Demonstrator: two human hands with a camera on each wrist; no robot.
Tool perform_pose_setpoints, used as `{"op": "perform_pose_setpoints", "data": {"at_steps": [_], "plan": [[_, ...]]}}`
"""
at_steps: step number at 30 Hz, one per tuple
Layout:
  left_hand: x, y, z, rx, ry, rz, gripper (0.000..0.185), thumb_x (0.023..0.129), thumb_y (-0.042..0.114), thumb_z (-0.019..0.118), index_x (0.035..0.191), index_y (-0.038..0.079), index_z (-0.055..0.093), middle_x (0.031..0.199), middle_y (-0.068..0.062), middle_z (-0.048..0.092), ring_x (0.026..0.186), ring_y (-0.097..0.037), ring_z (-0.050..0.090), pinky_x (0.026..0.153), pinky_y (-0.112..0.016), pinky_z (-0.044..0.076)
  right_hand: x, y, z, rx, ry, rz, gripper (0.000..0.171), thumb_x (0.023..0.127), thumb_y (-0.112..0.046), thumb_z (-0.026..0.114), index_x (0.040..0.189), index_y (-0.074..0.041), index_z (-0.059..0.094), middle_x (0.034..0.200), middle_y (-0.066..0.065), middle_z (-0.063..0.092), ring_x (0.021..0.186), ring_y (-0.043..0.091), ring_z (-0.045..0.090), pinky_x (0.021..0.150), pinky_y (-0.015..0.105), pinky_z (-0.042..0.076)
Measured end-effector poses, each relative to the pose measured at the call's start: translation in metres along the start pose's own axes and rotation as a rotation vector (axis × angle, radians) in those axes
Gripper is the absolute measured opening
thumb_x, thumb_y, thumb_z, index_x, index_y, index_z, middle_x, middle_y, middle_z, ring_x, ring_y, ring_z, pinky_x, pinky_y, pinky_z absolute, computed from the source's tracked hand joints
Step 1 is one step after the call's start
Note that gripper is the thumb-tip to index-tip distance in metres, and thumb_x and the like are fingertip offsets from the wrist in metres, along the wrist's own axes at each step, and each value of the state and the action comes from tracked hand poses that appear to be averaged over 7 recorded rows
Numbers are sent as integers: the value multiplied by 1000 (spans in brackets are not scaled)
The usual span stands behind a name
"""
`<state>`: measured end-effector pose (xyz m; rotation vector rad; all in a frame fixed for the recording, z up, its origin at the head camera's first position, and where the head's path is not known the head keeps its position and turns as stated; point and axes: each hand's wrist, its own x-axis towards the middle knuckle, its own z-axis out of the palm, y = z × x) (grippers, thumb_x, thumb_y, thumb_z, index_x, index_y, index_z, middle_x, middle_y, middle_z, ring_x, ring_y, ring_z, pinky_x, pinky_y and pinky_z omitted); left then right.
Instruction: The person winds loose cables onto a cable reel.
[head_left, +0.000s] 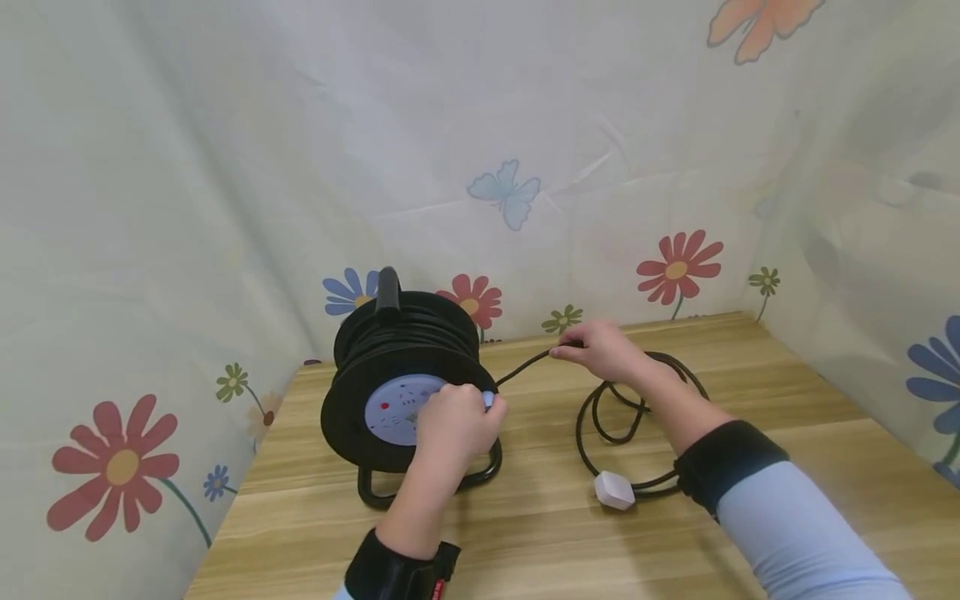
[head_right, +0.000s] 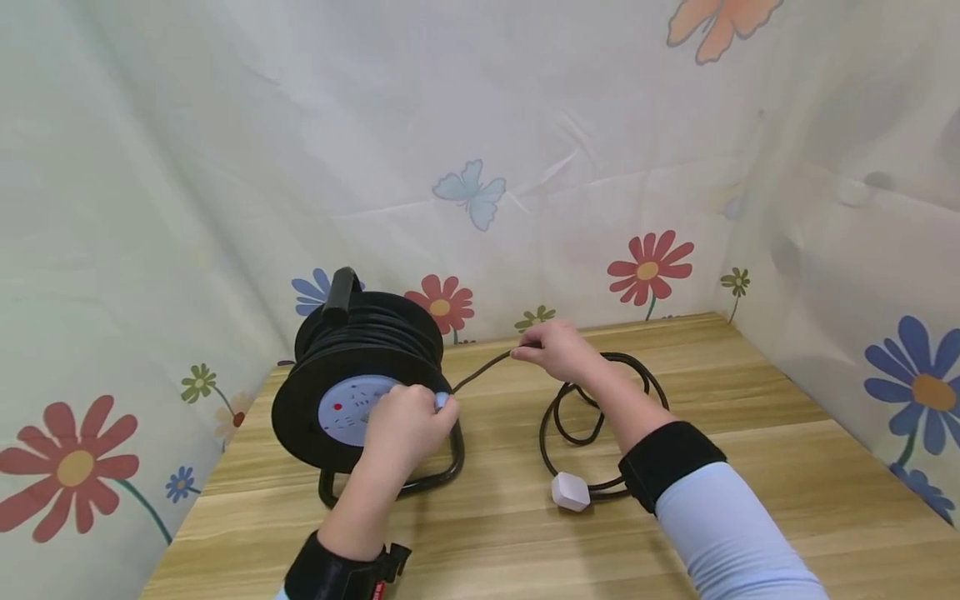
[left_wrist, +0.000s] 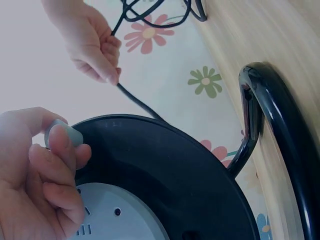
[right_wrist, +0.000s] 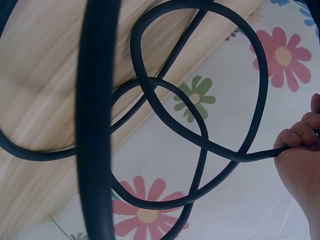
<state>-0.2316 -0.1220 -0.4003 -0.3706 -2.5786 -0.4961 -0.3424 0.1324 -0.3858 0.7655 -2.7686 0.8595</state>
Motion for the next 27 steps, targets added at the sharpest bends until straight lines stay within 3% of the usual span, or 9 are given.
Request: {"op": "perform_pose_setpoints", "data": {"at_steps": [5,9,16,22,27], "plan": [[-1,2,5,46,-95,-47,54,96,37,57,49,15,41,46,5,31,40,-15,35,40,-31,28,4,-9,8,-18,-19,-43,17,99,-27,68,88,-15,72,72,-3,59,61,15,46,58,33,38],[-1,1,8,25,-172,-86,53,97,37,56,50,15,44,46,4,34,41,-16,38,40,-31,30,7,-18,12,-20,-40,-78,16,100,-25,68,88,-15,73,69,-4,58,59,13,45,57,32,38],[0,-4,11,-10,-293,-163,47,98,31,56,55,13,52,57,-2,47,49,-19,48,46,-36,38,14,-31,18,-31,-85,-122,16,102,-21,64,96,-11,75,77,-4,64,63,13,51,62,33,44],[-3,-7,11,-28,-408,-209,36,99,30,58,69,10,64,63,-7,56,41,-18,56,47,-36,46,16,-40,25,-42,-119,-161,15,102,-18,64,100,-8,75,84,-3,69,71,11,58,69,34,49],[-8,-10,14,-18,-424,-198,33,97,27,59,70,9,64,61,-7,55,35,-18,54,46,-35,46,19,-45,31,-40,-148,-170,15,102,-16,63,98,-8,75,80,-3,67,67,12,56,67,34,48]]}}
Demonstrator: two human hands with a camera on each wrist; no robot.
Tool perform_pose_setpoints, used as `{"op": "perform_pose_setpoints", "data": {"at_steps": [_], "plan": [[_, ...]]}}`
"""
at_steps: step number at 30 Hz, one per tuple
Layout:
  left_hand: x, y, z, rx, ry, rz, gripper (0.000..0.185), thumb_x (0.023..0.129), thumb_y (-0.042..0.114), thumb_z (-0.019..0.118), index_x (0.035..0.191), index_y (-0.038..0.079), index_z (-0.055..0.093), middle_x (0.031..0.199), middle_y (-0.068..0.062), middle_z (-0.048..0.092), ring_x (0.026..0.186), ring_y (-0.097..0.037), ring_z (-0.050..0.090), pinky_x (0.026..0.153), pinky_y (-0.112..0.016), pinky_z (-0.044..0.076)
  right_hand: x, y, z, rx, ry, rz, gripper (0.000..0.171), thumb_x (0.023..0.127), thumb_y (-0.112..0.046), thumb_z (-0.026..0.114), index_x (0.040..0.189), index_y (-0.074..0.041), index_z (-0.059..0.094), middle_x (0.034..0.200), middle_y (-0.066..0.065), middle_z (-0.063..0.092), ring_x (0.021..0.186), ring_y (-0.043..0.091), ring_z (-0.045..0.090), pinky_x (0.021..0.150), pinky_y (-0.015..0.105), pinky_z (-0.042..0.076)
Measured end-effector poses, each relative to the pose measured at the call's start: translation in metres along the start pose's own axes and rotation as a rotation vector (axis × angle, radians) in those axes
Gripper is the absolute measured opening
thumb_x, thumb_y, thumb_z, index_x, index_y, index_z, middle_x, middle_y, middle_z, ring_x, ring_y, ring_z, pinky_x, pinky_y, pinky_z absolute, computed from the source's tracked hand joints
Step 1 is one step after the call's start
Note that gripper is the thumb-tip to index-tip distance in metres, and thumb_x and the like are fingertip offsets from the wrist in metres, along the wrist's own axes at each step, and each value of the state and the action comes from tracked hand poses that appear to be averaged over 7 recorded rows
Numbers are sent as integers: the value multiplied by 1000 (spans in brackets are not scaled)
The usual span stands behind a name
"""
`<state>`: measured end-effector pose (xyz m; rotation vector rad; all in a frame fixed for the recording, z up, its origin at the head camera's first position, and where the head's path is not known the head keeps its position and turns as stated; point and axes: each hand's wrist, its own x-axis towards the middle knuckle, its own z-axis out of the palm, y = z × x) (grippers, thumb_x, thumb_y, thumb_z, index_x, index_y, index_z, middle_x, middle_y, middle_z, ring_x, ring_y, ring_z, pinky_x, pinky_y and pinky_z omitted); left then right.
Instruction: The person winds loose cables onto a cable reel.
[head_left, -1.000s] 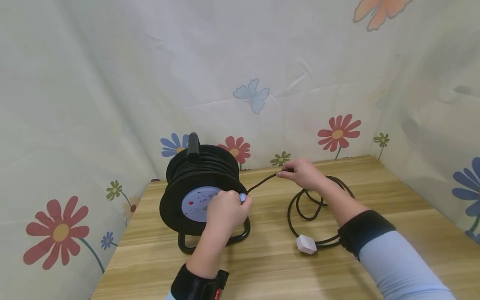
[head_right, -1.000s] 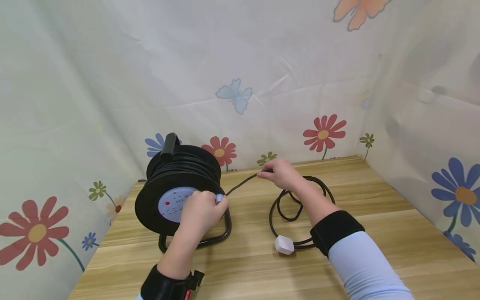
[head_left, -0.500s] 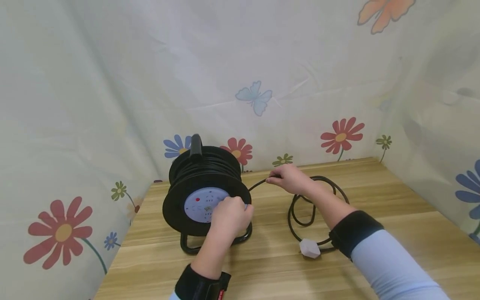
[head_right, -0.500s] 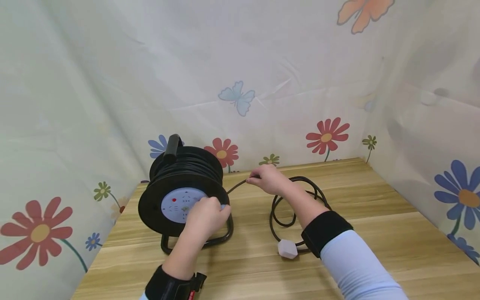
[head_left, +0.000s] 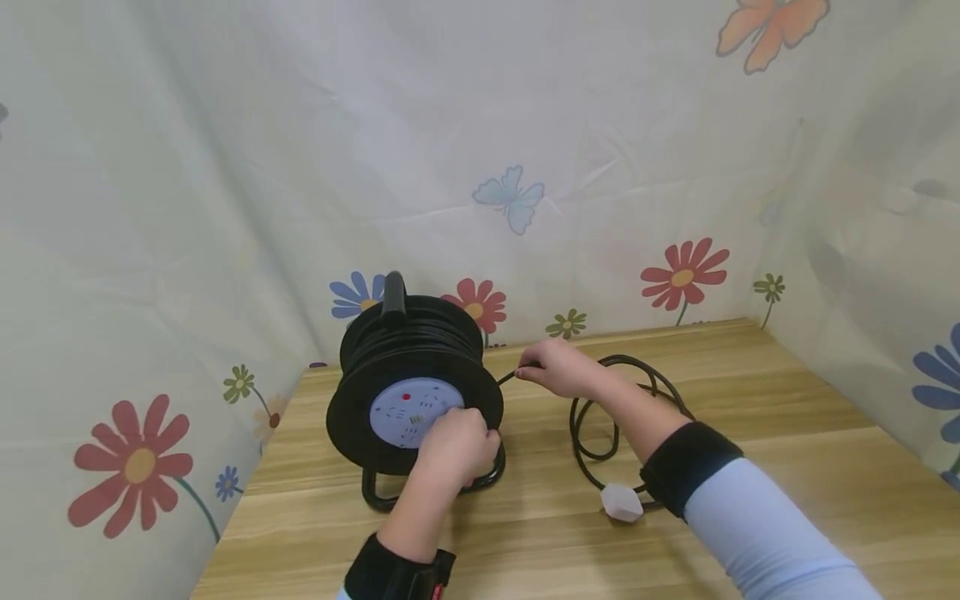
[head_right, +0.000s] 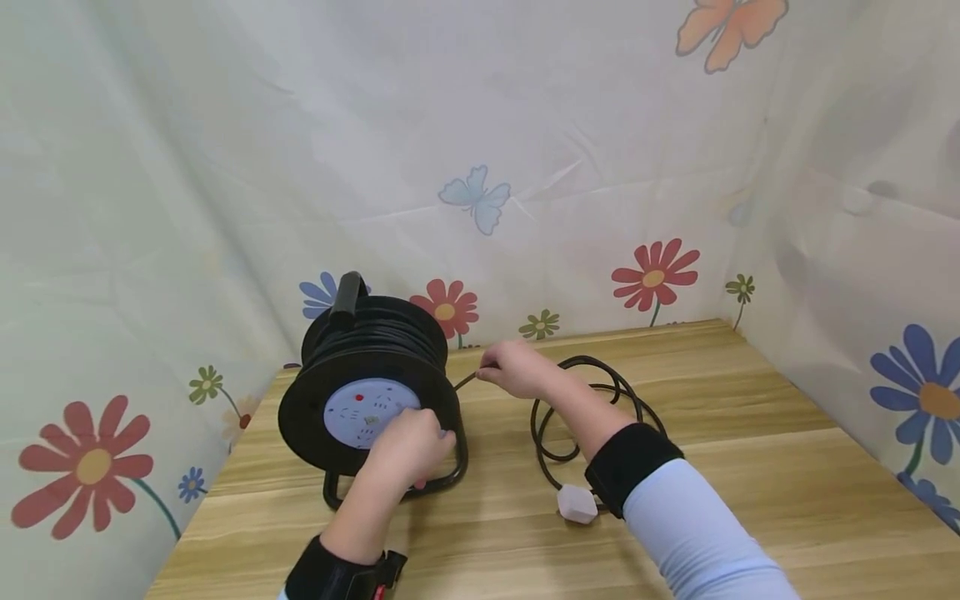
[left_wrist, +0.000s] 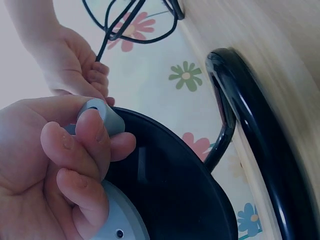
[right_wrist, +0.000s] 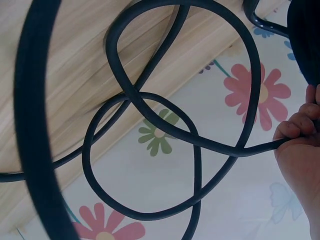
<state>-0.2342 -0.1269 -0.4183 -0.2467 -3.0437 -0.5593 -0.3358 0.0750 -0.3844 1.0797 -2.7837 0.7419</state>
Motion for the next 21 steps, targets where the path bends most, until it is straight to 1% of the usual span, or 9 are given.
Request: {"op": "perform_pose_setpoints", "data": {"at_steps": [4,10,14,18,21], "plan": [[-2,-3,1,36,2,10,30,96,25,61,71,9,64,61,-7,55,36,-18,53,46,-35,46,6,-4,3,-25,-24,-17,15,102,-17,62,97,-9,74,79,-4,65,66,11,55,67,33,48],[-1,-4,2,88,15,13,24,93,22,63,73,9,66,68,-7,55,47,-21,53,49,-36,45,12,-9,6,-48,-35,-47,15,102,-17,63,98,-9,75,80,-5,66,67,10,55,66,32,47],[-2,-3,1,114,21,16,23,92,22,64,73,10,66,67,-6,56,51,-21,53,49,-37,45,12,-11,6,-53,-35,-54,14,102,-17,63,97,-9,75,79,-6,66,67,10,55,66,32,47],[-4,-2,0,116,17,20,22,92,21,63,74,10,68,67,-5,56,53,-21,53,50,-37,46,11,-12,7,-61,-30,-55,14,101,-16,64,97,-9,75,79,-4,66,66,10,55,66,32,47],[-5,-1,0,112,18,21,21,92,21,63,75,9,68,66,-5,56,53,-21,53,51,-37,46,10,-11,7,-63,-30,-53,11,99,-17,67,96,-9,74,77,-3,64,65,10,53,65,32,45]]}}
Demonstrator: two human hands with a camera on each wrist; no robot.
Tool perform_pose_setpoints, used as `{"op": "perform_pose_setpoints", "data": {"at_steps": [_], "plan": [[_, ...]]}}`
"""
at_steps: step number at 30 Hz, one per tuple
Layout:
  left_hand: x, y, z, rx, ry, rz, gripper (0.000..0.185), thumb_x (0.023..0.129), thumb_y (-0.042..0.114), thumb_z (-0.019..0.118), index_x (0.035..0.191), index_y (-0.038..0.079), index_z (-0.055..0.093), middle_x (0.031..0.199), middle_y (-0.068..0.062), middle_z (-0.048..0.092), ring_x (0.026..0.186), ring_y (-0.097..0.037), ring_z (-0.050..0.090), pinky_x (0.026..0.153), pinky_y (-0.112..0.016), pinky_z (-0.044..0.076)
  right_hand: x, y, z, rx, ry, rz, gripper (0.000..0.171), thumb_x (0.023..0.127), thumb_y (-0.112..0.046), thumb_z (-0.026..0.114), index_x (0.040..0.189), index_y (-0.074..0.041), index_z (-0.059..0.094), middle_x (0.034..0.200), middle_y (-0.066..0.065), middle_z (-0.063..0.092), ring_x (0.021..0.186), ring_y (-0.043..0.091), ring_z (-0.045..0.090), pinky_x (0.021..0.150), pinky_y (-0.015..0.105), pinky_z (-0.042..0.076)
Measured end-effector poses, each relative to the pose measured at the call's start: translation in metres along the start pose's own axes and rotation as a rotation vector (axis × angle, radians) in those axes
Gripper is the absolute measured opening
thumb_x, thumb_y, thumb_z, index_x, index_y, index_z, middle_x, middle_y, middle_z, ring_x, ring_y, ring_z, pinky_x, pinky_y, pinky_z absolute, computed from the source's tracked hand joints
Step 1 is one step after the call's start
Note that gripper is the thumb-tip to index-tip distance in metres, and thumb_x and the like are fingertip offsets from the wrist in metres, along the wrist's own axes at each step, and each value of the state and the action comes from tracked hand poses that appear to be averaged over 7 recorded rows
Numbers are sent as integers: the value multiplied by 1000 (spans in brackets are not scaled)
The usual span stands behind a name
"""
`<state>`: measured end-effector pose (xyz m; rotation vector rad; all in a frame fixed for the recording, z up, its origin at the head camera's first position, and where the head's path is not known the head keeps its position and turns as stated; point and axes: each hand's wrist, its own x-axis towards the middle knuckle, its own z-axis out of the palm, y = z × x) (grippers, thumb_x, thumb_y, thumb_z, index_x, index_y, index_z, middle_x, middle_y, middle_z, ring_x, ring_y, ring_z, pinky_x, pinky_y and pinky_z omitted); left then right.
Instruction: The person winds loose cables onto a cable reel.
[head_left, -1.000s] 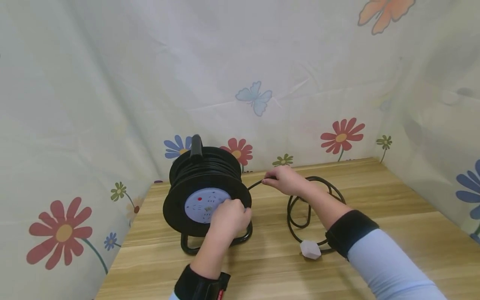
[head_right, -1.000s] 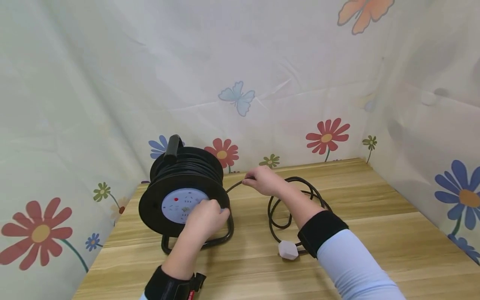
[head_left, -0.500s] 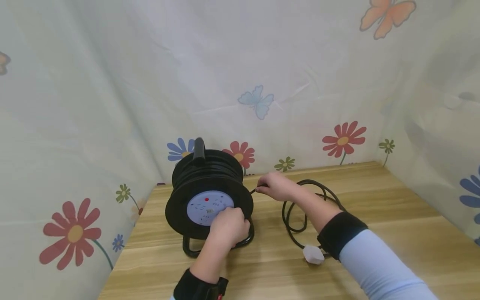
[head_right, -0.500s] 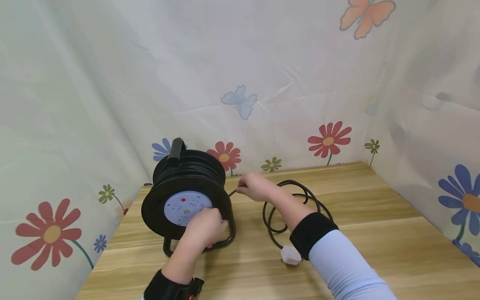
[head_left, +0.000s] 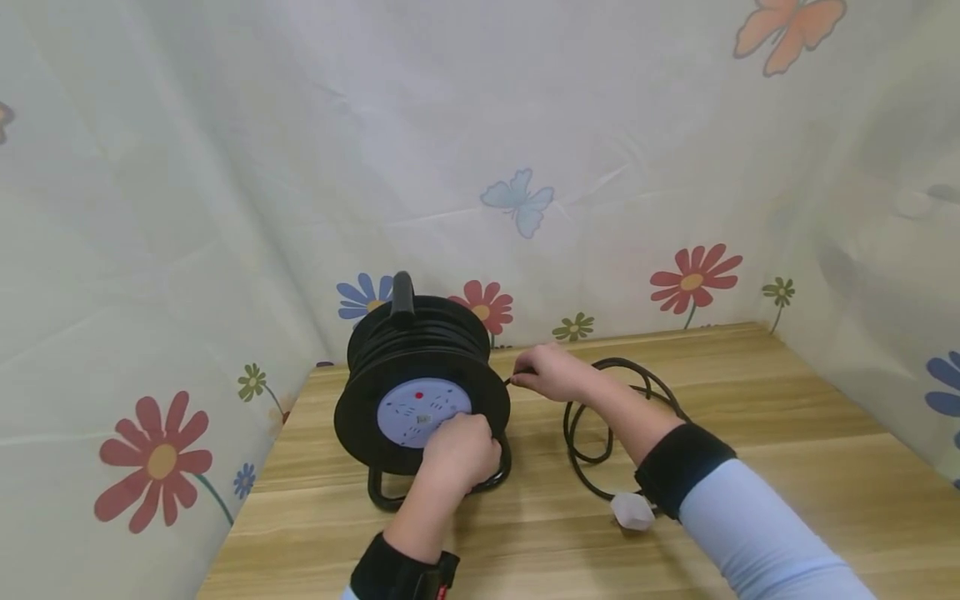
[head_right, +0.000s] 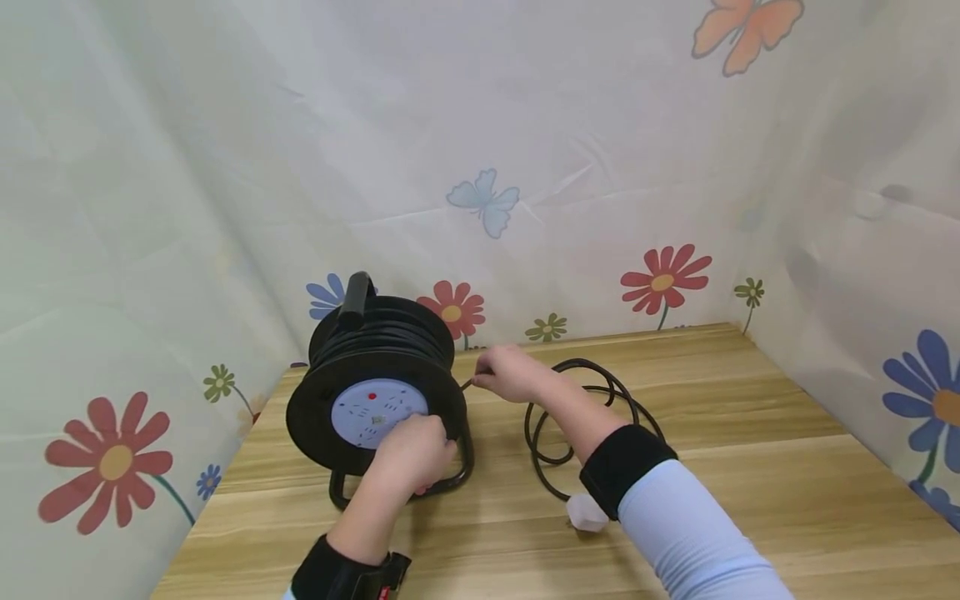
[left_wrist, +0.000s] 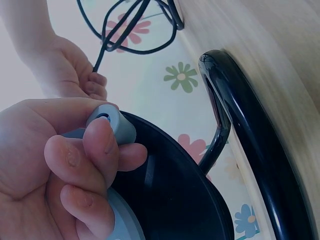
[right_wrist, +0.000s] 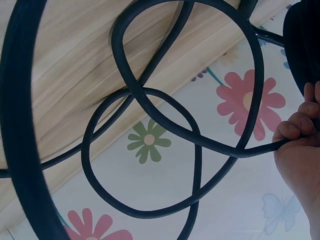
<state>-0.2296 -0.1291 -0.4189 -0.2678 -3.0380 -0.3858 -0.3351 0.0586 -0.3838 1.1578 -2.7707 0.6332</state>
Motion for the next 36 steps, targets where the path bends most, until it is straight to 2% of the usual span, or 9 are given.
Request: {"op": "perform_pose_setpoints", "data": {"at_steps": [6,9,15,20,24,30,36], "plan": [[-1,1,0,-21,-3,5,24,93,20,62,72,9,65,63,-5,55,48,-19,52,49,-36,45,-9,8,-4,38,6,39,6,93,-17,74,91,-11,72,74,-4,61,63,12,50,63,32,44],[-3,1,1,-27,-2,5,25,93,19,61,70,10,64,61,-4,54,45,-19,52,48,-35,45,-17,14,-9,52,16,47,7,95,-15,72,89,-12,71,77,-6,64,65,12,53,64,33,46],[-5,2,4,-32,-11,5,28,94,20,60,68,10,62,59,-4,54,39,-17,53,47,-34,45,-33,29,-20,63,17,70,11,96,-17,71,86,-13,68,72,-3,60,61,12,47,61,32,42],[-5,2,6,-24,-12,8,30,94,21,59,66,11,60,59,-4,54,35,-16,52,48,-34,45,-43,38,-31,14,22,86,16,94,-19,74,80,-15,66,69,-2,59,59,13,46,58,32,39],[-4,2,7,-20,-13,10,31,94,20,58,64,12,59,57,-3,54,34,-15,52,48,-33,46,-48,44,-38,-47,32,107,14,95,-20,73,83,-14,68,72,-2,61,62,14,49,60,34,41],[-4,1,7,-31,-29,0,32,95,20,57,63,12,59,55,-3,55,34,-16,53,46,-33,46,-63,59,-54,-181,119,268,13,97,-25,69,92,-12,68,80,0,64,66,18,55,59,37,44],[-4,0,7,-40,-37,-22,30,95,19,58,66,10,60,59,-4,55,38,-18,55,46,-35,46,-84,80,-74,-191,195,404,14,98,-21,67,97,-9,62,76,5,61,65,23,54,55,39,42]]}}
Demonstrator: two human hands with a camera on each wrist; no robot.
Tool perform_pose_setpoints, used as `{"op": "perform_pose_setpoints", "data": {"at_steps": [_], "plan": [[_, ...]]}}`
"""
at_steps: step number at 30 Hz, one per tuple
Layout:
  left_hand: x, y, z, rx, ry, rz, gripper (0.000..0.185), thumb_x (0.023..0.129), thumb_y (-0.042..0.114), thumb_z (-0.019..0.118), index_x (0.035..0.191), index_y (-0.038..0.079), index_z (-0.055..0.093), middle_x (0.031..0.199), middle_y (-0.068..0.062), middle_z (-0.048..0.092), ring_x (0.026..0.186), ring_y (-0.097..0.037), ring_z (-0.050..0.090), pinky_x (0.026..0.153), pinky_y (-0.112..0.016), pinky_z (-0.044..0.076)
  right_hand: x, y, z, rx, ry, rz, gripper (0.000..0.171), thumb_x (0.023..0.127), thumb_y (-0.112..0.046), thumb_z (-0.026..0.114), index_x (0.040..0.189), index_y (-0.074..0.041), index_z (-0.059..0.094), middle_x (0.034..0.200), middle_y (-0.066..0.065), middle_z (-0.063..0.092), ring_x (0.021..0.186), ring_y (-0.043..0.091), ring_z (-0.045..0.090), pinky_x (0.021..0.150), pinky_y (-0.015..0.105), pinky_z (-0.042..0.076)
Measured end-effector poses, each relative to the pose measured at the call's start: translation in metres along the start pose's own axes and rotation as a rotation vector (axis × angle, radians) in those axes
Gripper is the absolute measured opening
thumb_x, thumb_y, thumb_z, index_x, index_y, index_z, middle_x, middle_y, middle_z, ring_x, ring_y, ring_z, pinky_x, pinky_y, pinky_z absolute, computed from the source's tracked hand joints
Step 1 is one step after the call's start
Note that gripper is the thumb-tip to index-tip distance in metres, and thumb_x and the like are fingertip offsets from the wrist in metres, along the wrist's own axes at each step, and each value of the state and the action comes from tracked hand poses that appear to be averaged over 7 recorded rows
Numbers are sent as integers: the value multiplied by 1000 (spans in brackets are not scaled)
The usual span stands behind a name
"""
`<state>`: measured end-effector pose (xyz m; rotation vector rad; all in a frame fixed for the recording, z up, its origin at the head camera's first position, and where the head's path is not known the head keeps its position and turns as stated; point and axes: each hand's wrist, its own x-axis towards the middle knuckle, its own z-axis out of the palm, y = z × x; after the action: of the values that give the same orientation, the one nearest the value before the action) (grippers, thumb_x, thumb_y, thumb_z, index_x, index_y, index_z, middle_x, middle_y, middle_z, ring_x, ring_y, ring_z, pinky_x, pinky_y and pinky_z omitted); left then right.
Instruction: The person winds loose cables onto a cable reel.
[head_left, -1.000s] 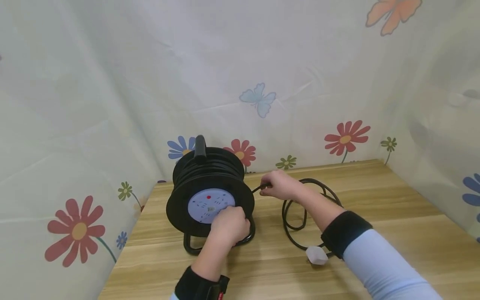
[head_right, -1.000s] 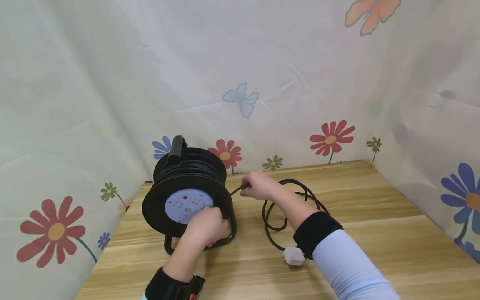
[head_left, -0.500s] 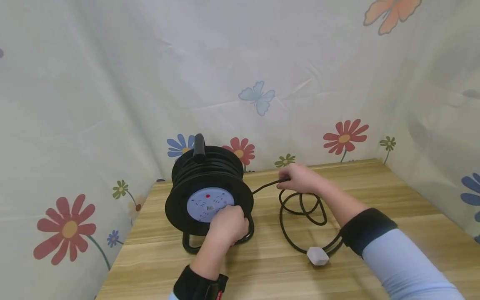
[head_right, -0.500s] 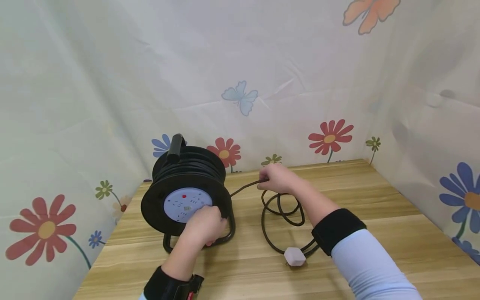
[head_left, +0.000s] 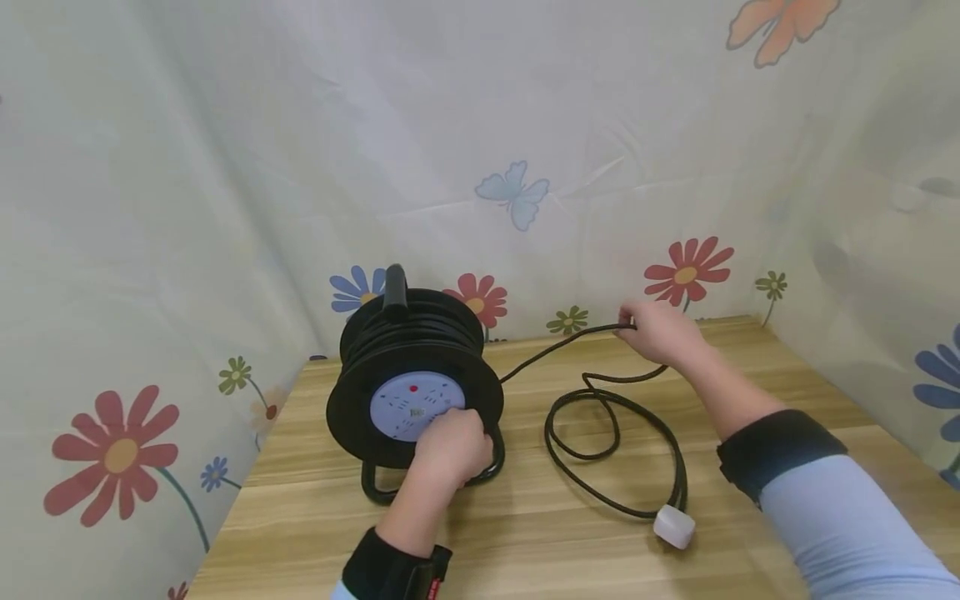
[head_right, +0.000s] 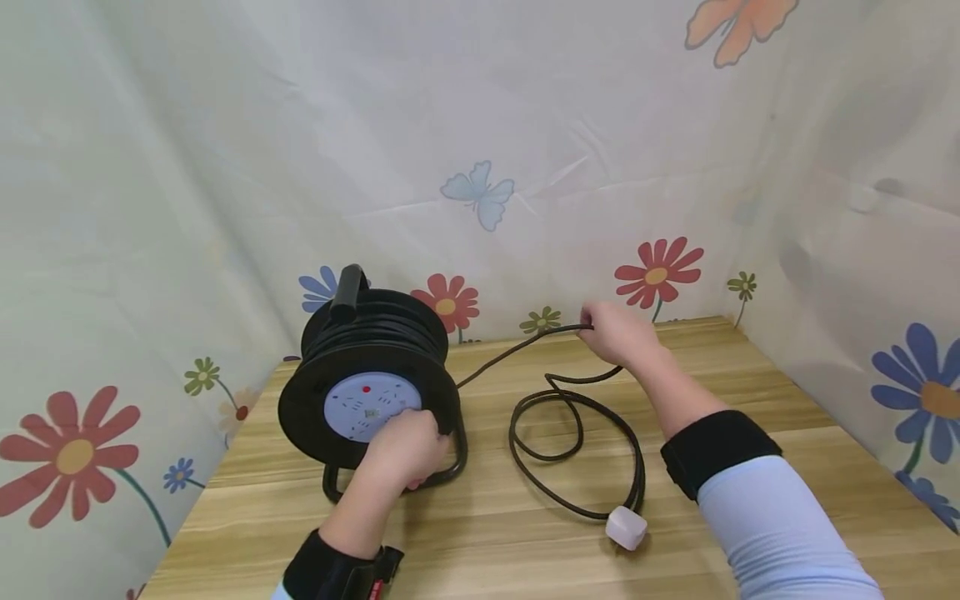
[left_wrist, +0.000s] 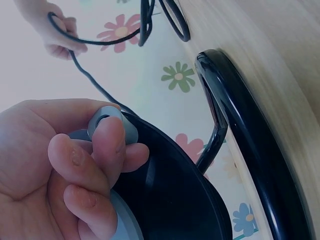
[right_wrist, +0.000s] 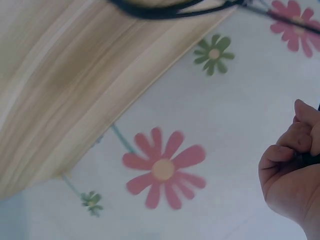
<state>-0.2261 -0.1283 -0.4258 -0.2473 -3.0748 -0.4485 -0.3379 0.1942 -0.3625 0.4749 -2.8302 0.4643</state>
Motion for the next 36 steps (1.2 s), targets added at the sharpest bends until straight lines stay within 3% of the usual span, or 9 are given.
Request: {"op": "perform_pose_setpoints", "data": {"at_steps": [5,11,21,28,36], "plan": [[-1,-1,0,3,-1,-4,31,95,19,58,65,10,59,56,-4,55,37,-18,55,46,-34,46,-3,19,-4,21,13,44,16,98,-21,67,98,-7,61,74,6,59,65,25,53,56,39,41],[-1,-4,3,-12,-6,-8,32,95,20,57,64,11,58,52,-3,56,35,-16,54,44,-34,46,-4,39,0,97,15,29,28,93,-27,76,79,-7,61,66,1,52,63,21,47,58,36,37],[-1,-3,1,-16,-7,-1,33,95,21,58,64,11,59,45,-1,55,34,-16,55,45,-34,46,-8,64,-7,-15,52,132,24,95,-19,72,77,-6,64,66,5,53,65,26,50,58,39,38],[0,-2,0,-19,-7,1,33,95,21,59,63,10,59,44,-1,54,34,-16,55,45,-34,46,-10,76,-13,-26,54,149,32,95,-25,72,73,-5,61,62,4,48,61,25,47,57,37,34],[1,-2,-1,-12,-10,-3,34,95,22,59,63,11,59,44,-1,54,34,-16,55,45,-34,46,-13,88,-20,113,-17,213,35,98,-28,69,72,-6,60,61,4,50,56,22,48,51,34,39]]}}
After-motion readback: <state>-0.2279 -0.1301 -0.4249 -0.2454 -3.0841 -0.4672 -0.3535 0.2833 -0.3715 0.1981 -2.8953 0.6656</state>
